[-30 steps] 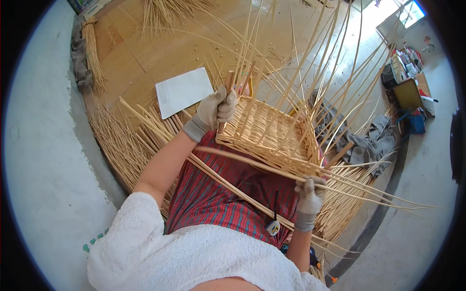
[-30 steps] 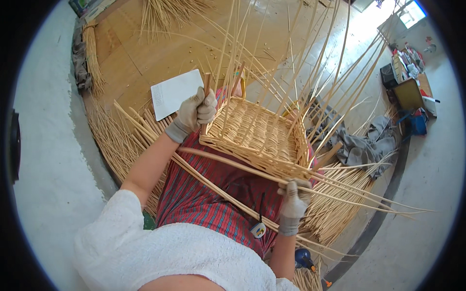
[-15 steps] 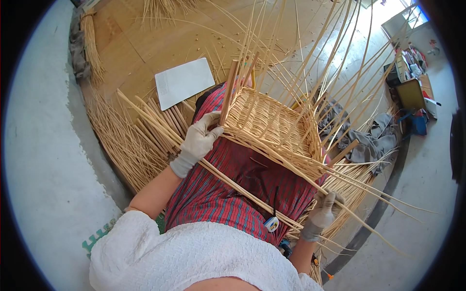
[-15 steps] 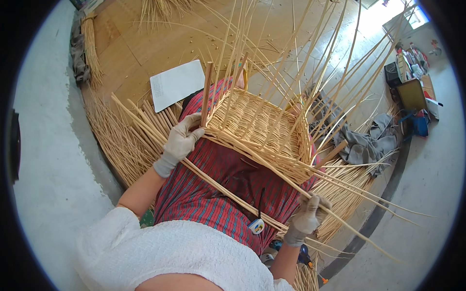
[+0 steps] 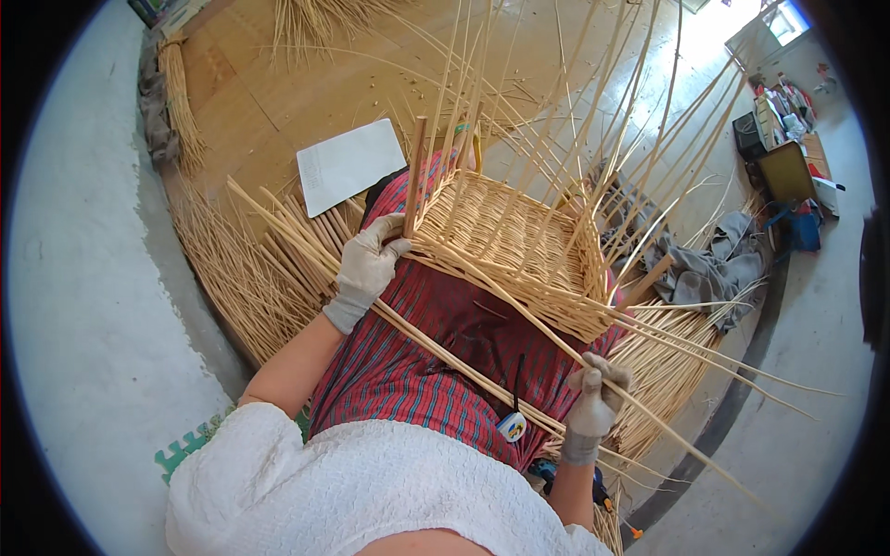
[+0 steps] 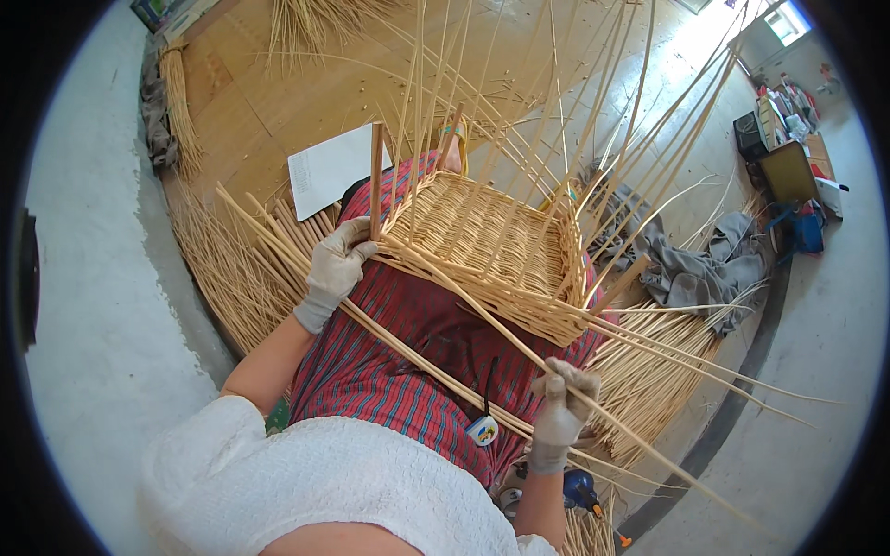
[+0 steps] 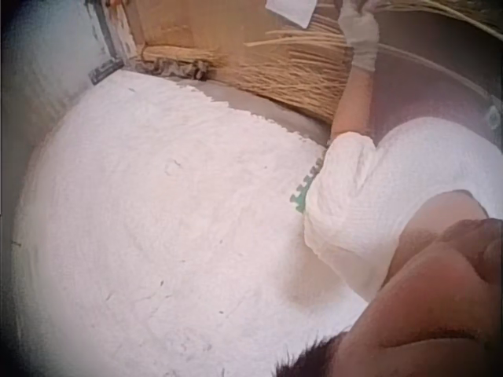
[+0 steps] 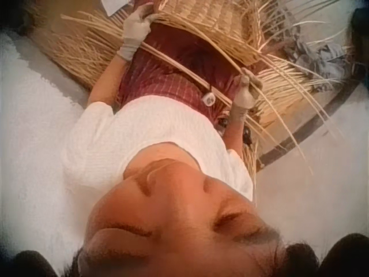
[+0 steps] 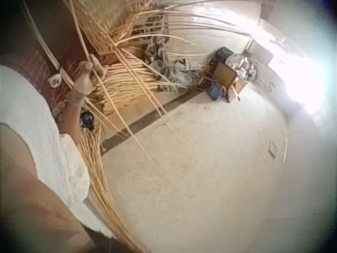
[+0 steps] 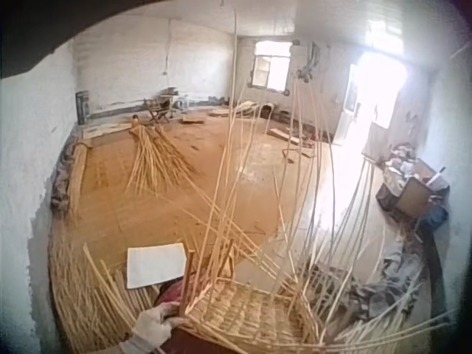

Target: The person weaves a rectangular basket using thin wooden strips. They sit on the floor and interlace the strips through the vertical frame of the basket, occasionally adjusting the position of the basket and the strips.

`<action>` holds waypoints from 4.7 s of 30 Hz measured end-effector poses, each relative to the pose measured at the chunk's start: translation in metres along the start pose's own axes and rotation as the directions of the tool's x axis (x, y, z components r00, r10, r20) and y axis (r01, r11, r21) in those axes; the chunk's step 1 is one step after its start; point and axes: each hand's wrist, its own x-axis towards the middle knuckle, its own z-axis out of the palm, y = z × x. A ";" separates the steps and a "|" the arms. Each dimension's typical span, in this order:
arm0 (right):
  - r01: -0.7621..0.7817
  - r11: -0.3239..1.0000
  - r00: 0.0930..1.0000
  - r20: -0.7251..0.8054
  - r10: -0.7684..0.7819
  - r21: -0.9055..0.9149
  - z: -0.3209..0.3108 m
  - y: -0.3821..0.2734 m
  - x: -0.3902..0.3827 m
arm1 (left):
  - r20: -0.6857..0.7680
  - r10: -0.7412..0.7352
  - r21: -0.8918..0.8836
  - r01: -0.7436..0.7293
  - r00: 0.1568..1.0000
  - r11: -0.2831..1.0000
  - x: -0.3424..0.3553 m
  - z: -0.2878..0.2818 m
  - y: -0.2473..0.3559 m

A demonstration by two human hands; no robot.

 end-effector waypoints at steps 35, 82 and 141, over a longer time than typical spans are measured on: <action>-0.082 0.983 0.995 0.049 0.091 -0.166 0.032 0.019 0.075 | 0.284 -0.215 0.064 0.205 0.934 0.977 0.017 0.062 -0.006; -0.085 0.968 0.995 -0.061 0.073 -0.237 0.020 0.002 0.069 | 0.506 -0.454 0.499 0.180 0.734 0.848 0.018 0.134 0.048; 0.109 0.983 0.993 -0.051 -0.102 0.147 -0.157 0.028 0.220 | 0.668 0.494 0.522 -0.823 0.557 0.223 -0.051 0.265 0.027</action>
